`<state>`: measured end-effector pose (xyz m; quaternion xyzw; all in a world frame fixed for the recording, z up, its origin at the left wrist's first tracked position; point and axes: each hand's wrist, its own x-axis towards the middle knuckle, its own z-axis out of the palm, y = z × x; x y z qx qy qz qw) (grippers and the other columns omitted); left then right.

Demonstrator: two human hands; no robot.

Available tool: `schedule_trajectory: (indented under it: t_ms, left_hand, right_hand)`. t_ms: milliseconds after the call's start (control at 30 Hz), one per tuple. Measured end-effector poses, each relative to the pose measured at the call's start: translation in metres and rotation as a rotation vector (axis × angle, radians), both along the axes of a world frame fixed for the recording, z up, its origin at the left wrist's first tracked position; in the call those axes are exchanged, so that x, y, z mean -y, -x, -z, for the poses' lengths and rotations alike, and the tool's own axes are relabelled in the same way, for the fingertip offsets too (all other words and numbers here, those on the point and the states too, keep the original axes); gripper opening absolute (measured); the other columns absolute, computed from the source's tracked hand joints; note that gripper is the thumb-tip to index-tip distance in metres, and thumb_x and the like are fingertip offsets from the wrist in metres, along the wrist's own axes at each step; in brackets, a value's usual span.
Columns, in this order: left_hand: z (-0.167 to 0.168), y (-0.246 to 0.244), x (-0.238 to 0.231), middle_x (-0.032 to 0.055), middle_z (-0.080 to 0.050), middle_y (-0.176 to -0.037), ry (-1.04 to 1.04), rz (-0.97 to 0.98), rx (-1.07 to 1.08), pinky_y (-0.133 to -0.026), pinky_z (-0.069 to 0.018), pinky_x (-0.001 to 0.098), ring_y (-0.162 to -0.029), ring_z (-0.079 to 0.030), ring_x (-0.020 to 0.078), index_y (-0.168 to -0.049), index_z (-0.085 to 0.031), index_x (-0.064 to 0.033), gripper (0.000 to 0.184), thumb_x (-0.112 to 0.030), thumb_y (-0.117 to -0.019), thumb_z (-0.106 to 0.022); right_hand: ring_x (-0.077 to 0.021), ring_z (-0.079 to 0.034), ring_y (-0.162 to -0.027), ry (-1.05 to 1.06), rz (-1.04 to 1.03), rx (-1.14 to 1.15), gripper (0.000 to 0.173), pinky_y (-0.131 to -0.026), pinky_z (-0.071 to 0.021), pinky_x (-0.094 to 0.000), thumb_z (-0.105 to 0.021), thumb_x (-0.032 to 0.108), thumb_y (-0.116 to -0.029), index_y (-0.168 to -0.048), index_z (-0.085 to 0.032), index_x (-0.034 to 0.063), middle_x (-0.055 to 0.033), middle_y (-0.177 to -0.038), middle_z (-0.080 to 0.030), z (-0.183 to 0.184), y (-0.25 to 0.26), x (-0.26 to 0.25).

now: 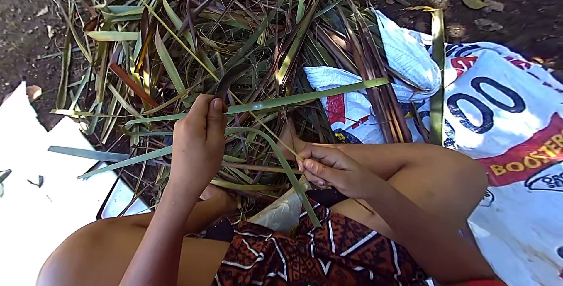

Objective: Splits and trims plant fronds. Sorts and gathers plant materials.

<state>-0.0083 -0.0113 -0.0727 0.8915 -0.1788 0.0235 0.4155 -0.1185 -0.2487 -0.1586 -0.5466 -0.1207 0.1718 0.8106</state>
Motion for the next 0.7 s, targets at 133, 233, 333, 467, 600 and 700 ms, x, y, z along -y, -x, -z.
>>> schedule_trajectory:
  t_ms: [133,233,333,467,600,700]
  left_hand:
    - [0.006,0.003,0.002,-0.0061,-0.049,-0.062,0.037,0.027,-0.105,-0.041,-0.0417,0.0167,-0.044,-0.045,0.001,-0.1,-0.057,-0.0111,0.03,-0.028,-0.1119,-0.035]
    - [0.018,0.013,0.013,-0.0063,-0.049,-0.061,0.036,0.119,-0.19,-0.042,-0.0436,0.0173,-0.044,-0.047,0.0011,-0.098,-0.057,-0.0105,0.028,-0.026,-0.1107,-0.038]
    - [0.03,0.024,0.024,-0.0072,-0.046,-0.059,0.035,0.226,-0.244,-0.044,-0.0397,0.0139,-0.045,-0.044,-0.0019,-0.096,-0.057,-0.0094,0.025,-0.022,-0.1096,-0.04]
    - [0.038,0.031,0.031,-0.0087,-0.045,-0.06,0.03,0.313,-0.304,-0.047,-0.0377,0.0116,-0.047,-0.042,-0.0042,-0.096,-0.057,-0.0092,0.023,-0.02,-0.1091,-0.041]
    - [0.028,0.016,0.023,-0.0064,-0.048,-0.061,0.023,0.215,-0.268,-0.044,-0.0408,0.0159,-0.045,-0.045,-0.0006,-0.1,-0.059,-0.0081,0.028,-0.025,-0.1106,-0.039]
    - [0.012,-0.004,0.005,-0.0046,-0.051,-0.065,0.042,0.077,-0.165,-0.041,-0.0417,0.018,-0.045,-0.045,0.0022,-0.108,-0.058,-0.0093,0.032,-0.031,-0.1122,-0.035]
  right_hand:
    - [0.0116,-0.04,-0.059,-0.02,0.007,-0.039,0.017,-0.054,-0.033,-0.0074,-0.043,0.012,-0.1073,-0.103,-0.059,0.0157,0.0194,-0.069,-0.046,0.002,-0.001,0.0]
    - [0.0115,-0.039,-0.057,-0.019,0.035,-0.09,0.017,-0.052,-0.0318,-0.0069,-0.042,0.011,-0.1068,-0.101,-0.058,0.0157,0.0194,-0.068,-0.046,0.001,-0.003,-0.001]
    - [0.0111,-0.04,-0.056,-0.009,0.075,-0.14,0.018,-0.052,-0.0324,-0.0069,-0.041,0.011,-0.1066,-0.101,-0.058,0.0151,0.0186,-0.067,-0.048,0.001,-0.004,-0.002]
    - [0.0102,-0.04,-0.055,0.01,0.107,-0.146,0.019,-0.052,-0.0324,-0.0073,-0.041,0.009,-0.1065,-0.1,-0.058,0.0138,0.017,-0.066,-0.048,0.002,-0.006,-0.002]
    - [0.0105,-0.04,-0.055,0.024,0.091,-0.124,0.018,-0.052,-0.0326,-0.007,-0.042,0.009,-0.106,-0.099,-0.058,0.0134,0.0172,-0.066,-0.048,0.003,-0.006,-0.002]
    - [0.0107,-0.04,-0.057,0.01,0.069,-0.096,0.017,-0.053,-0.0325,-0.0069,-0.043,0.009,-0.1057,-0.1,-0.059,0.0132,0.0172,-0.068,-0.048,0.002,-0.005,-0.002]
